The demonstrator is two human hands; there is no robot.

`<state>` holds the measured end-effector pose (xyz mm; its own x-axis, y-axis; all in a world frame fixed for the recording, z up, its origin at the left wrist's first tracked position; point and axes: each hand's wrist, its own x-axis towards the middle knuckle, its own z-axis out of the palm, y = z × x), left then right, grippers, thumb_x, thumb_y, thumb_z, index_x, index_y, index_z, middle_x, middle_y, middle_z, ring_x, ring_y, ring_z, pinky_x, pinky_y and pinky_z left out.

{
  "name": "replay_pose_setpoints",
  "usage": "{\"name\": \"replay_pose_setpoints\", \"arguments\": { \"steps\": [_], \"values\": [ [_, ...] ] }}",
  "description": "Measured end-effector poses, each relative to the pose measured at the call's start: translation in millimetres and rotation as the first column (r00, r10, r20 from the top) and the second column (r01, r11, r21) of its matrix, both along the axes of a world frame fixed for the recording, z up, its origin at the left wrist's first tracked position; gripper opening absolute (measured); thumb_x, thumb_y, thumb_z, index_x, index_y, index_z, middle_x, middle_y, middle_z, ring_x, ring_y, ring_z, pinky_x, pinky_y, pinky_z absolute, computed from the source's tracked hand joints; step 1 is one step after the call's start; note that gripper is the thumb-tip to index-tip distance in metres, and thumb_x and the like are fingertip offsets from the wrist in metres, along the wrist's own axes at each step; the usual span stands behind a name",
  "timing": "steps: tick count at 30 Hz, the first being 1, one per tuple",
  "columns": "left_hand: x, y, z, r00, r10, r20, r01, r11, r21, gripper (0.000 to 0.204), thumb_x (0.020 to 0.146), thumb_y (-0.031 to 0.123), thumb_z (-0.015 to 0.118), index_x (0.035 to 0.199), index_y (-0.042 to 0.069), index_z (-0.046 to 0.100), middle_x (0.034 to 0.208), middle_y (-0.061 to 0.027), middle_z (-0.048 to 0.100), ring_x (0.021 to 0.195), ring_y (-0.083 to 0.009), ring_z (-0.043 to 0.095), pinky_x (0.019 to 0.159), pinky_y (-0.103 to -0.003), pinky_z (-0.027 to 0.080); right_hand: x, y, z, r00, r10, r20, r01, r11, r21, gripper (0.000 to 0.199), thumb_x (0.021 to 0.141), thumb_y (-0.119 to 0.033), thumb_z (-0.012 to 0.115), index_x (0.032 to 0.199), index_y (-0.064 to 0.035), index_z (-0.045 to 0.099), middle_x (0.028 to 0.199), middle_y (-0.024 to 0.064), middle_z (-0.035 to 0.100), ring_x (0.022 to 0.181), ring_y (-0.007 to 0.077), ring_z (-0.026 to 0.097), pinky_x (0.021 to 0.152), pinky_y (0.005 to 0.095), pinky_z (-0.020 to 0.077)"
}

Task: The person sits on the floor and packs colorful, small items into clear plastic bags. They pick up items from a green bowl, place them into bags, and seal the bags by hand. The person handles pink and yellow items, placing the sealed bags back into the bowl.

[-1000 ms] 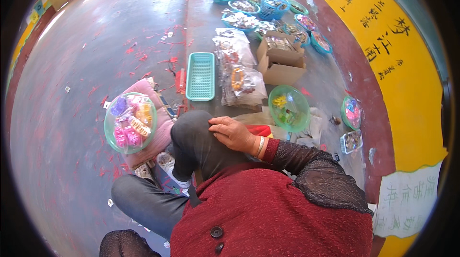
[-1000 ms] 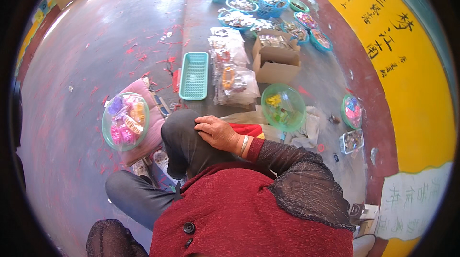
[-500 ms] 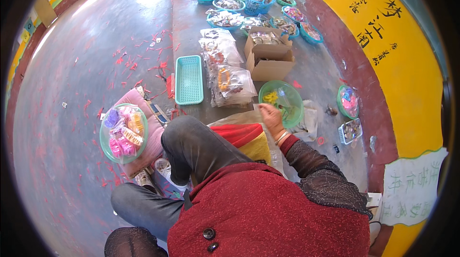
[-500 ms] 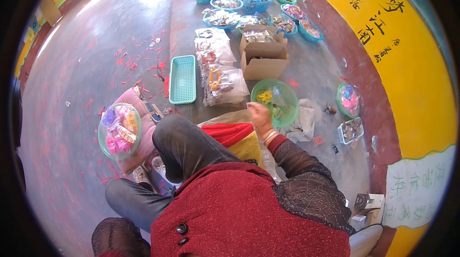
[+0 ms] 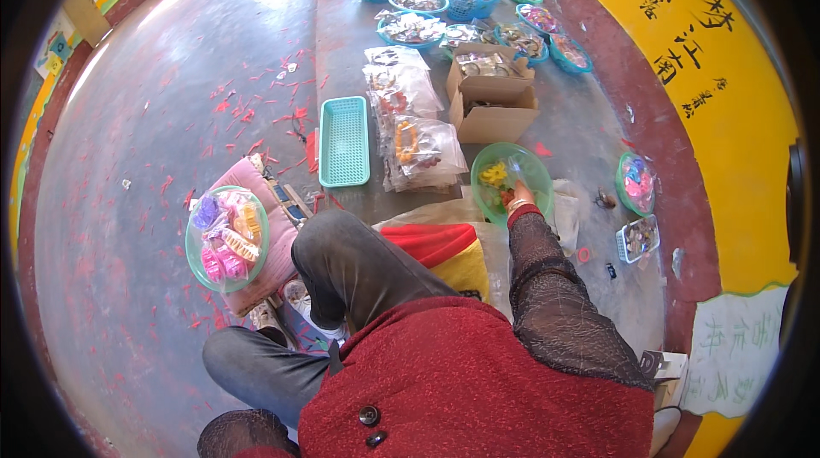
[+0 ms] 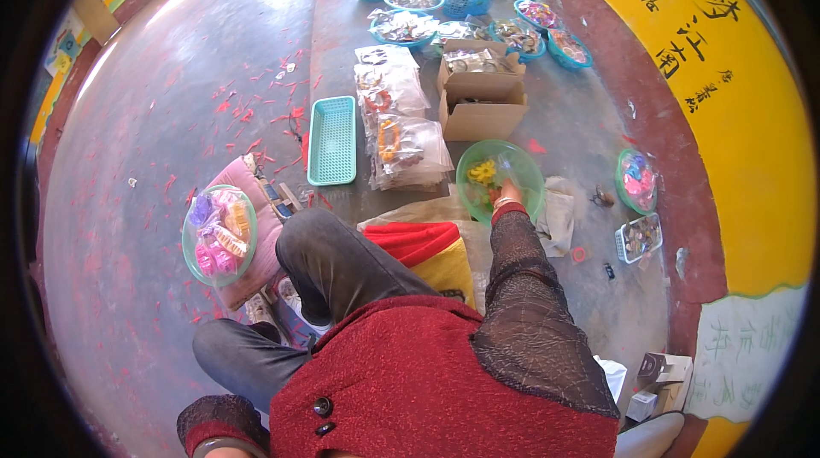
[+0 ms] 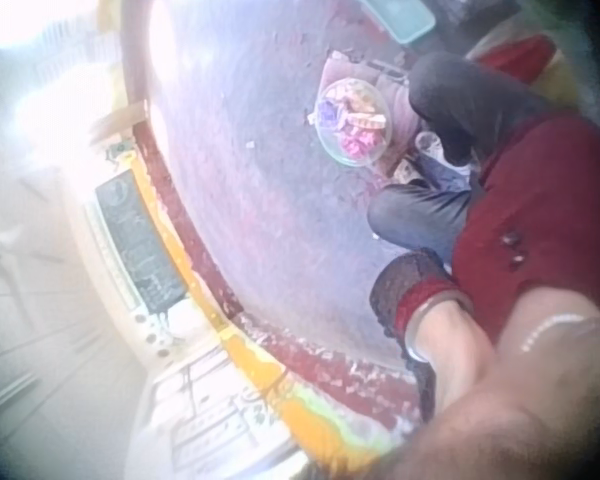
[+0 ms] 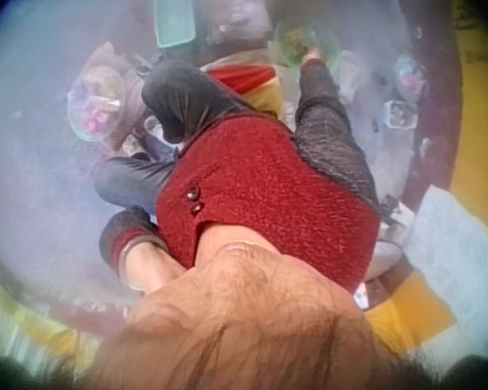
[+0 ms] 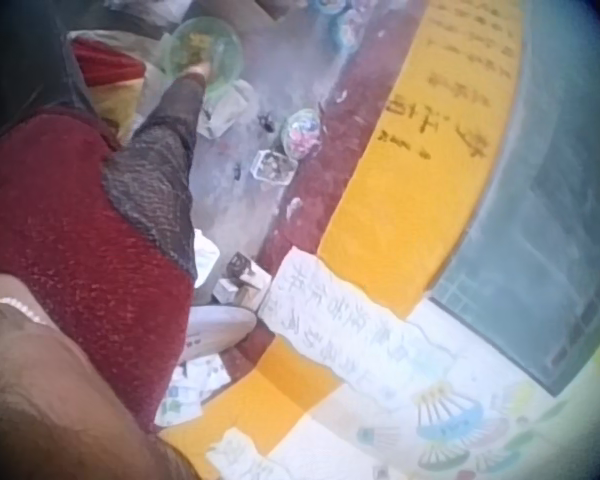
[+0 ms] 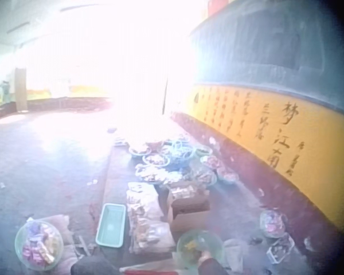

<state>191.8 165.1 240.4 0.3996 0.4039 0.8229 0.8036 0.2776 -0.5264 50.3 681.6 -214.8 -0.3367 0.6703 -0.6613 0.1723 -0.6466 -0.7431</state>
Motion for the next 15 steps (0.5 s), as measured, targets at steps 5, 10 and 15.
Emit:
{"name": "replay_pose_setpoints", "arguments": {
  "steps": [5, 10, 15],
  "values": [
    [0, 5, 2, 1.0, -0.019, -0.002, 0.018, 1.0, -0.02, 0.047, 0.101, 0.022, 0.028, 0.138, -0.005, 0.031, 0.147, -0.0184, 0.027, 0.138, -0.0262, 0.021, 0.115, -0.039, 0.017, -11, 5, -4, 0.996, 0.049, 0.08, -0.048, 0.999, -0.006, 0.015, 0.086, -0.022, 0.058, 0.088, -0.0076, 0.054, 0.067, 0.007, 0.05, 0.055, 0.0198, 0.051, 0.044, 0.0281, 0.0403],
    [3, 7, -1, 0.996, -0.088, -0.001, 0.088, 0.996, -0.011, 0.048, 0.102, 0.022, 0.027, 0.141, -0.006, 0.028, 0.15, -0.0186, 0.024, 0.142, -0.026, 0.018, 0.118, -0.039, 0.014, -8, 15, 7, 0.997, 0.028, -0.072, -0.01, 0.971, 0.238, 0.015, 0.08, -0.024, 0.054, 0.08, -0.0092, 0.057, 0.063, 0.0047, 0.052, 0.053, 0.019, 0.052, 0.045, 0.0321, 0.0346],
    [-29, 8, -46, 0.446, -0.894, -0.04, 0.89, 0.447, -0.083, 0.049, 0.101, 0.041, 0.027, 0.146, 0.022, 0.03, 0.149, -0.001, 0.035, 0.139, -0.0207, 0.029, 0.1, -0.036, 0.039, 3, -25, 87, 0.961, 0.117, -0.25, -0.099, 0.992, 0.084, 0.014, 0.082, -0.027, 0.054, 0.086, -0.0131, 0.056, 0.078, -0.0001, 0.062, 0.068, 0.0161, 0.059, 0.055, 0.0315, 0.0404]
  ]
}}
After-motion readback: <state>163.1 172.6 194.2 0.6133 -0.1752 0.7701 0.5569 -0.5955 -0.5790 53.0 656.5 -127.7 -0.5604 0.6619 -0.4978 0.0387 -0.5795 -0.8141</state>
